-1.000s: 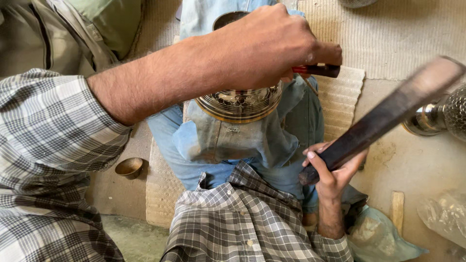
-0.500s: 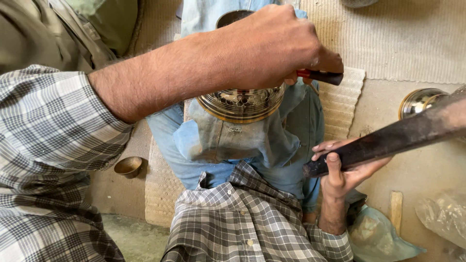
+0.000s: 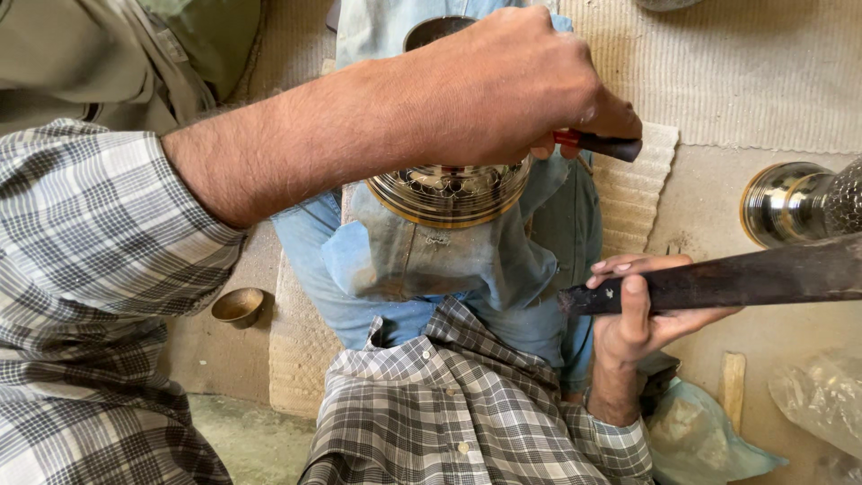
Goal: The person sits cross-legged on the floor with a brass vessel resting on a cloth pad on their lap. They hold a punch against the vessel's decorated band and strike it with a wooden mallet, periodically rotating the vessel and repositioning the rope handle to work around the surface.
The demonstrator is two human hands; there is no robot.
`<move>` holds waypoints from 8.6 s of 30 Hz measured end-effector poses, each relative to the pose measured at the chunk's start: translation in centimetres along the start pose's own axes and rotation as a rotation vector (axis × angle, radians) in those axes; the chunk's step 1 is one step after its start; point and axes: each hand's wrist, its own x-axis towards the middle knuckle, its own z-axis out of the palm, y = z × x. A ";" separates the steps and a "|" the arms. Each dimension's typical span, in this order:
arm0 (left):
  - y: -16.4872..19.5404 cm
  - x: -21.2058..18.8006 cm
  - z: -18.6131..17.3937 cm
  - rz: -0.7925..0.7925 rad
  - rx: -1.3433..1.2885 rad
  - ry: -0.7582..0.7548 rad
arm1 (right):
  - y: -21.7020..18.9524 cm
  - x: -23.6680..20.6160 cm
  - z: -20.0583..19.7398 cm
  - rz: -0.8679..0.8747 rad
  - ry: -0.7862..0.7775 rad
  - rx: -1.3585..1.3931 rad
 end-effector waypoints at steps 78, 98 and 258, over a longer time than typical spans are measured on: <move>-1.6 -5.0 -2.9 0.137 -0.259 0.133 | -0.1 1.7 3.7 -0.148 -0.117 -0.636; -3.5 -7.0 -4.6 0.281 -0.398 0.106 | -3.6 2.6 7.4 -0.475 -0.055 -0.993; 3.5 -3.7 -1.4 -0.508 -0.071 0.436 | -9.5 20.7 4.3 -0.383 -0.845 -1.050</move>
